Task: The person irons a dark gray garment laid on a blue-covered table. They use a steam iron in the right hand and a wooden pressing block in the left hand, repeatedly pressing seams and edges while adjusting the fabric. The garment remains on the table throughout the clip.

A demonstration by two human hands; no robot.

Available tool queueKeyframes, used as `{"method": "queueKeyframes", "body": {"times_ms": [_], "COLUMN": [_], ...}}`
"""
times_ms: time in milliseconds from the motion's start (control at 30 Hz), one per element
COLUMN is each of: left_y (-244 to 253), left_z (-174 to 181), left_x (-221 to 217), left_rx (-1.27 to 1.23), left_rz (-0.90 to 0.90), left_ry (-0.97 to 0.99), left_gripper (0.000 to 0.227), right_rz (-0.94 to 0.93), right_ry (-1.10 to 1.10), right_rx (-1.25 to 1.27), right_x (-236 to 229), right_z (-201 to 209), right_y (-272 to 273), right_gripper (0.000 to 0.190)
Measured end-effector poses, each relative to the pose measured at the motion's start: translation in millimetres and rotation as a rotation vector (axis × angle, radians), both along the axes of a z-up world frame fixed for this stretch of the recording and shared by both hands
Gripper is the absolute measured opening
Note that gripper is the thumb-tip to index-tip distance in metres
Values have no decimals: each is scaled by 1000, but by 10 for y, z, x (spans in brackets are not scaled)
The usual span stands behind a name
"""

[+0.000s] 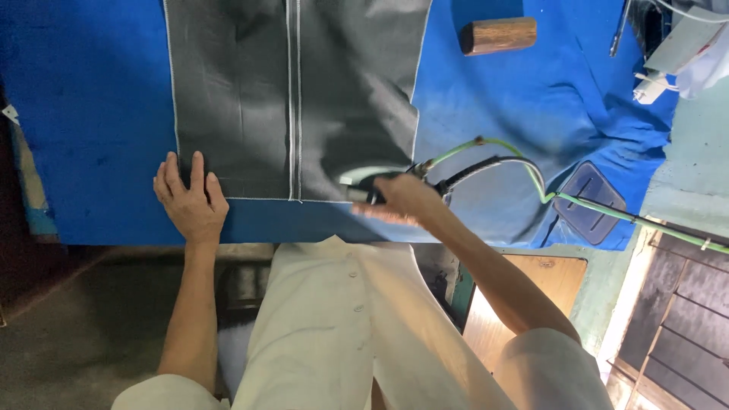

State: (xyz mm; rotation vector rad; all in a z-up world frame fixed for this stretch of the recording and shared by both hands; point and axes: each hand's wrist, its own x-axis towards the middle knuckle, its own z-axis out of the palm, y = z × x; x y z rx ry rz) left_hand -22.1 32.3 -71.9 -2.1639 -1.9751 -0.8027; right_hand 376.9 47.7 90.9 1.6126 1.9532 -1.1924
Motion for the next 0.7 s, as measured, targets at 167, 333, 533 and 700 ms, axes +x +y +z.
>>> {"method": "queueKeyframes", "body": {"times_ms": [167, 333, 533, 700], "left_y": [-34, -6, -67, -231], "left_z": [31, 65, 147, 510], "left_x": [-18, 21, -201, -489], "left_rx": [-6, -14, -146, -344], "left_rz": [-4, -21, -130, -316], "left_ry": [-9, -58, -230, -324], "left_gripper": [35, 36, 38, 52], "right_rz": [216, 187, 183, 183], "right_ry": [-3, -28, -26, 19], "right_rx": [22, 49, 86, 94], "right_x": [-152, -100, -213, -37], "right_z": [-195, -185, -230, -101], "right_y": [-165, -219, -232, -441], "right_gripper": [75, 68, 57, 37]}}
